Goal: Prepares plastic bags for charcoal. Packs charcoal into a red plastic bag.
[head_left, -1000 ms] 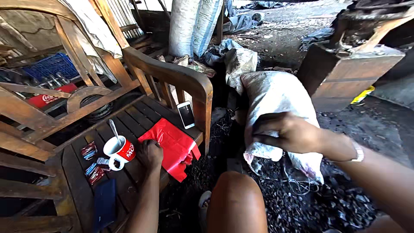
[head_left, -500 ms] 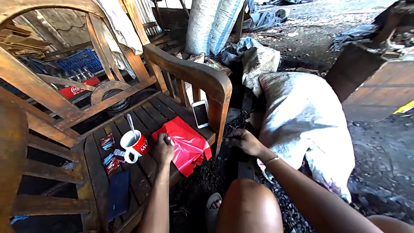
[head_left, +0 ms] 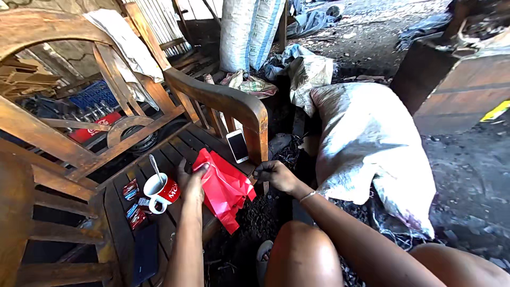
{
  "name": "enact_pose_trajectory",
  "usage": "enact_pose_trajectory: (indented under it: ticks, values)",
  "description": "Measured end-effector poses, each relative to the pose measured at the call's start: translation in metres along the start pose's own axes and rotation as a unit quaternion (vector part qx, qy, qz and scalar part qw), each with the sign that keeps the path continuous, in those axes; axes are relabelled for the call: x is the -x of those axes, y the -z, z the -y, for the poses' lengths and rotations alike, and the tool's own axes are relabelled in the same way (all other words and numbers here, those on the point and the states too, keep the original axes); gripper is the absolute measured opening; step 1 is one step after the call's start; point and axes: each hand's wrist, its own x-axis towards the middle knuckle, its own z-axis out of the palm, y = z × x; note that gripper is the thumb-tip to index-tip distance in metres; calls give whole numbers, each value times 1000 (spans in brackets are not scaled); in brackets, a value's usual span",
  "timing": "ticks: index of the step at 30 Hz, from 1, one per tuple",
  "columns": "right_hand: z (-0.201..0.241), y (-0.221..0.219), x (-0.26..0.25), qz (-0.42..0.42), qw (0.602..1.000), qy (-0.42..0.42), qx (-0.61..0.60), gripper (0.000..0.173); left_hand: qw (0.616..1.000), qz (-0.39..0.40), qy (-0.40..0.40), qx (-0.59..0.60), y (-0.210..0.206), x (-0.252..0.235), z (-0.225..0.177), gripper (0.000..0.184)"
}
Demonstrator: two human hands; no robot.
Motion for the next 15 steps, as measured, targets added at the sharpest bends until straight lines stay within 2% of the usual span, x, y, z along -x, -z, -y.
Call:
enact_pose_trajectory:
  ticks: [3,6,8,10,12,15]
  values:
    - [17,-12,-3,19,999,18,-27,31,980,65,-153,-108,-25,47,-15,116]
    - [27,-22,-5,33,999,6,-32,37,943,133,-258,-161,-44,73,-14,114]
    - [26,-25,-6,33,998,19,-42,32,930,172,-275,-174,-50,74,-10,107]
    - [25,-24,-6,23,997,32,-61,26,934,216,-242,-150,-46,67,-9,109]
    - [21,-18,-6,11,998,25,-62,23,940,230,-221,-123,-35,56,-9,93]
    - [12,-8,-2,-7,997,-7,-73,22,948,187,-198,-163,-12,32,-10,55]
